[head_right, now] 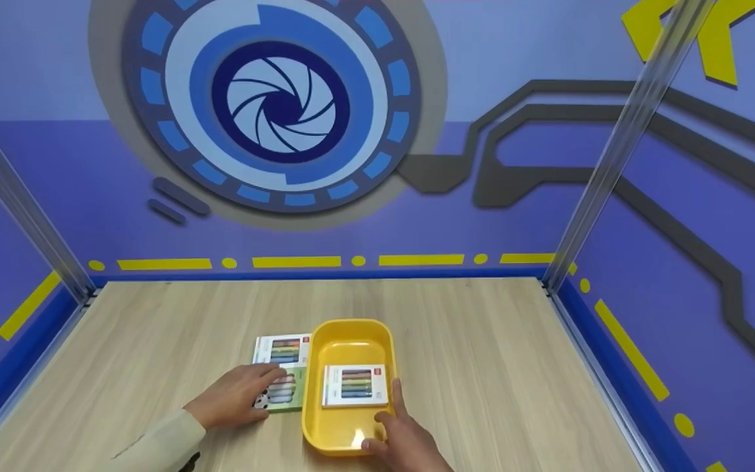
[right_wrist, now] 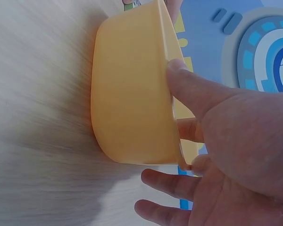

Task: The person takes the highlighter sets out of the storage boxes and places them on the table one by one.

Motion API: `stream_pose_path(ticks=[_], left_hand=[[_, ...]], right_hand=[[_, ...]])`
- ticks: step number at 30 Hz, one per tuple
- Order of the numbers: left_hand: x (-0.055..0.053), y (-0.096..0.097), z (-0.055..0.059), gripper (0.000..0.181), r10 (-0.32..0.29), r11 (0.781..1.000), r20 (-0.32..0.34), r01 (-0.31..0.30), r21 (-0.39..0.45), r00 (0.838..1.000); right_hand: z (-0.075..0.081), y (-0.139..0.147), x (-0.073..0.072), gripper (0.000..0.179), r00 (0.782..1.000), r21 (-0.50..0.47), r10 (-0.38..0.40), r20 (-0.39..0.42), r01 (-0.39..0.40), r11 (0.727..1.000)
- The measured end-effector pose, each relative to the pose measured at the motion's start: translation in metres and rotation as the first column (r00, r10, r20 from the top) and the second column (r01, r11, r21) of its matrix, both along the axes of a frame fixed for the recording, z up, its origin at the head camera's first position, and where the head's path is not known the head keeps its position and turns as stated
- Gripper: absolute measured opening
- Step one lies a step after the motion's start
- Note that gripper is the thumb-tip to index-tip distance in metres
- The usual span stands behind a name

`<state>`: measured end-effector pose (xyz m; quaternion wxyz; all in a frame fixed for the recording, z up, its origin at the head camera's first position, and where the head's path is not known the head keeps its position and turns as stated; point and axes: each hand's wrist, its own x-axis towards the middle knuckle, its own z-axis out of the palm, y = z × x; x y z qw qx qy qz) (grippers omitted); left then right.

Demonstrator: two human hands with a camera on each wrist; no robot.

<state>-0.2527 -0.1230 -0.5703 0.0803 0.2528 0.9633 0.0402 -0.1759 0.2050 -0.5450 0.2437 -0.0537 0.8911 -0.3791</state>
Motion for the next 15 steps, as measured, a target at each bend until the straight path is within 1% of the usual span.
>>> stream_pose_path(ticks=[2,4,6,7,9,12,15], left_hand=[[0.001,0.0,0.001,0.069,0.009,1.0,0.011,-0.008,-0.004,1.0],[0.001,0.002,0.003,0.069,0.016,1.0,0.025,-0.016,-0.008,1.0],[0.001,0.003,0.005,0.068,0.013,1.0,0.021,-0.013,-0.008,1.0],[0.001,0.004,0.007,0.067,0.007,1.0,0.01,-0.007,-0.007,1.0],[0.001,0.005,0.009,0.064,-0.008,1.0,-0.015,0.007,-0.003,1.0],[0.001,0.006,0.014,0.058,-0.034,0.999,-0.071,0.034,-0.002,0.997],[0.003,0.008,0.02,0.055,-0.05,0.999,-0.106,0.051,0.003,0.993]], right_hand=[[0.0,0.0,-0.001,0.057,1.0,0.011,0.002,0.001,-0.002,1.0],[0.0,-0.001,-0.001,0.056,0.999,-0.017,-0.023,0.036,0.024,1.0],[0.0,-0.001,-0.002,0.057,0.997,-0.044,-0.045,0.059,0.047,0.998],[0.0,-0.001,-0.002,0.058,0.996,-0.056,-0.056,0.067,0.059,0.997],[0.0,0.0,-0.002,0.059,0.997,-0.052,-0.05,0.055,0.053,0.997],[0.001,-0.001,-0.003,0.059,0.998,-0.029,-0.041,0.039,0.042,0.999],[0.0,-0.001,-0.003,0.06,0.996,-0.038,-0.063,0.069,0.066,0.997]])
